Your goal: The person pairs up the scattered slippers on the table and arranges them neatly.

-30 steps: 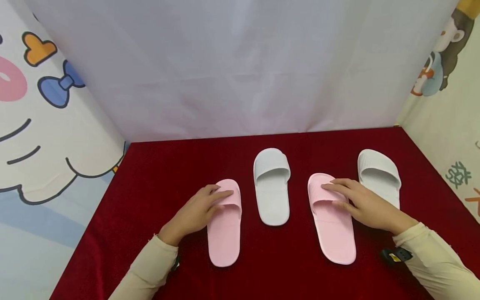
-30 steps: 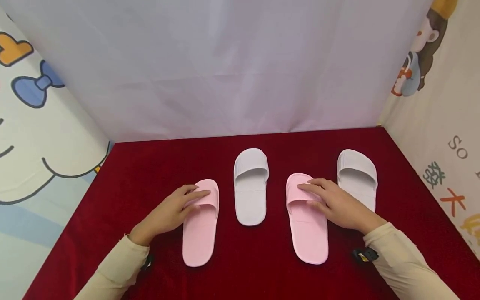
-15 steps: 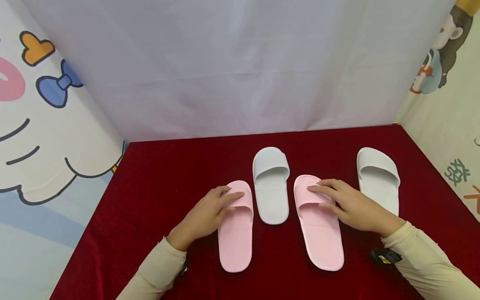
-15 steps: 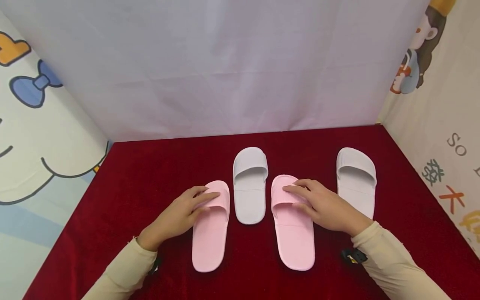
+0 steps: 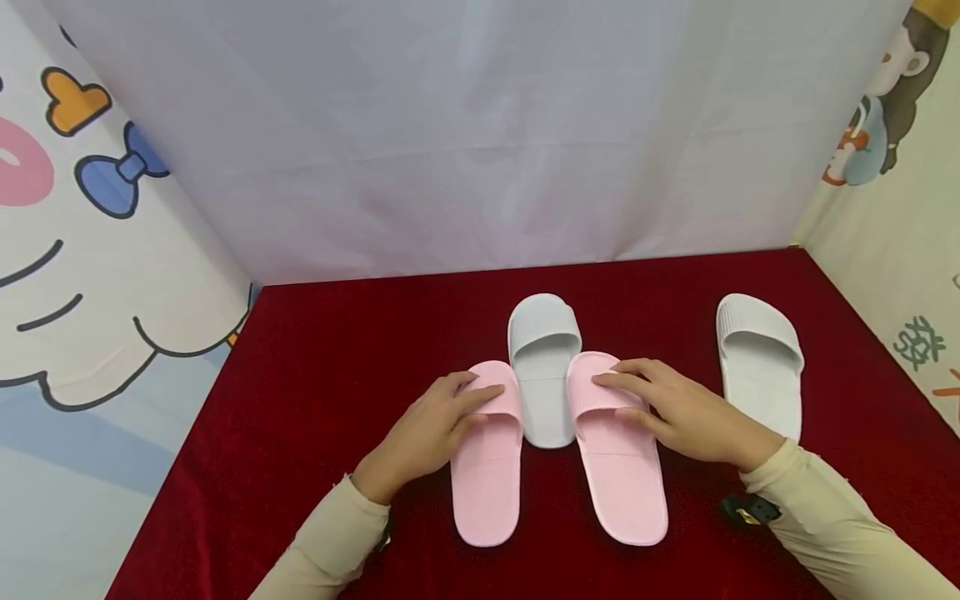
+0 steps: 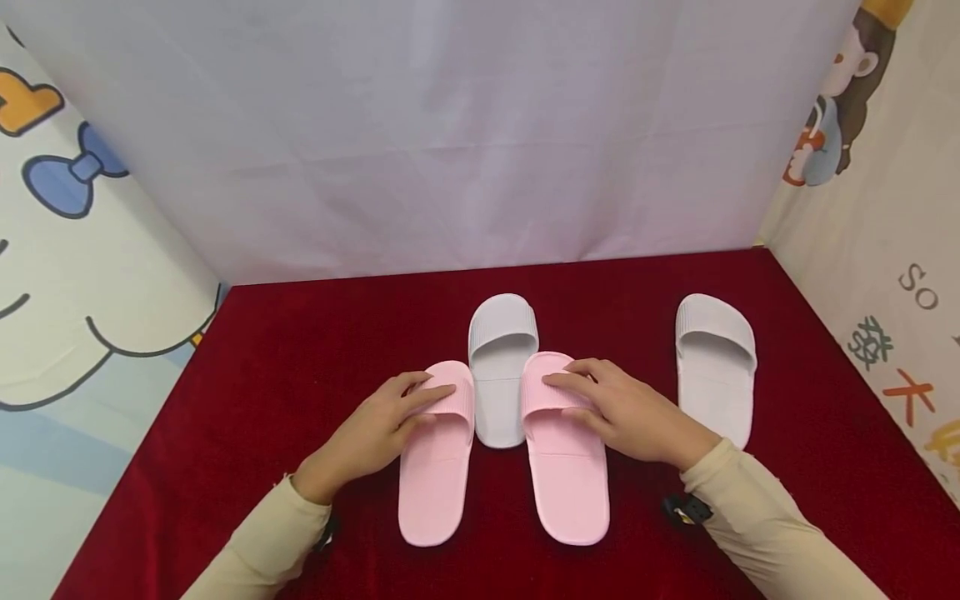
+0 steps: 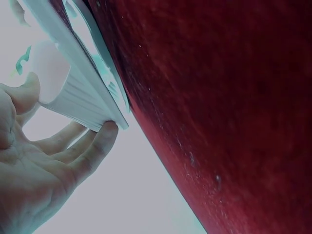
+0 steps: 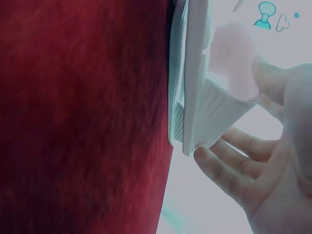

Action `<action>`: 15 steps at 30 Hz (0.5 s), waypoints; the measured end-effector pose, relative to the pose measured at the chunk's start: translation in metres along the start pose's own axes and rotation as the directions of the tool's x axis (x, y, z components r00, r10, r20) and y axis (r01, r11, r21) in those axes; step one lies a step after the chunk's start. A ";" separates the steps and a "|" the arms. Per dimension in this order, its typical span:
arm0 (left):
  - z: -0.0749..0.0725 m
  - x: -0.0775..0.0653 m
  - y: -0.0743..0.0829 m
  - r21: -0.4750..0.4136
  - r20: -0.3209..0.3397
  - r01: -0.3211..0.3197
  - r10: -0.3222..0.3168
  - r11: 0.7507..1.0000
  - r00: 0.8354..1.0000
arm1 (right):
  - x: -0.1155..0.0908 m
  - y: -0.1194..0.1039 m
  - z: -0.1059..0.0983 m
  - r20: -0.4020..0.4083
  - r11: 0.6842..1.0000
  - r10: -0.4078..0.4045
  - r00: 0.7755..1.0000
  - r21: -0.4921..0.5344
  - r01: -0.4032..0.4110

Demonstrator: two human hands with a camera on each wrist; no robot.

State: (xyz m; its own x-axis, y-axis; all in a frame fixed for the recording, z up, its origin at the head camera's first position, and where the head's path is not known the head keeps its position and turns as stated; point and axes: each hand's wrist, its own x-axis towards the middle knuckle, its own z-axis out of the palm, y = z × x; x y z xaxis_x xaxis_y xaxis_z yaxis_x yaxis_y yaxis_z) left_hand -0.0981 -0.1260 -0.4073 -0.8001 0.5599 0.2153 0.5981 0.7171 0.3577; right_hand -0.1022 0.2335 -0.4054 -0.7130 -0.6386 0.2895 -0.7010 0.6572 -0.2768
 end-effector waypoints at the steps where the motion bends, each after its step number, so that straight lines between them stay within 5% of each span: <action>1: 0.000 0.000 0.001 0.001 0.000 0.002 -0.002 1.000 1.000 | 0.002 -0.001 0.001 0.002 1.000 -0.001 1.000 0.002 0.001; 15: 0.004 0.001 0.005 0.013 -0.014 -0.014 0.014 1.000 1.000 | 0.024 -0.017 0.015 0.032 0.999 -0.030 0.999 0.035 0.029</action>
State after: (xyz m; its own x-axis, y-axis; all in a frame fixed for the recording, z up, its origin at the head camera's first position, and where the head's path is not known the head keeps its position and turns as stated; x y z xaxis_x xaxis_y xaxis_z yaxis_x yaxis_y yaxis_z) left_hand -0.0959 -0.1198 -0.4084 -0.7922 0.5639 0.2332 0.6096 0.7146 0.3430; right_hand -0.1076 0.2007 -0.4075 -0.6917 -0.6704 0.2684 -0.7214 0.6240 -0.3004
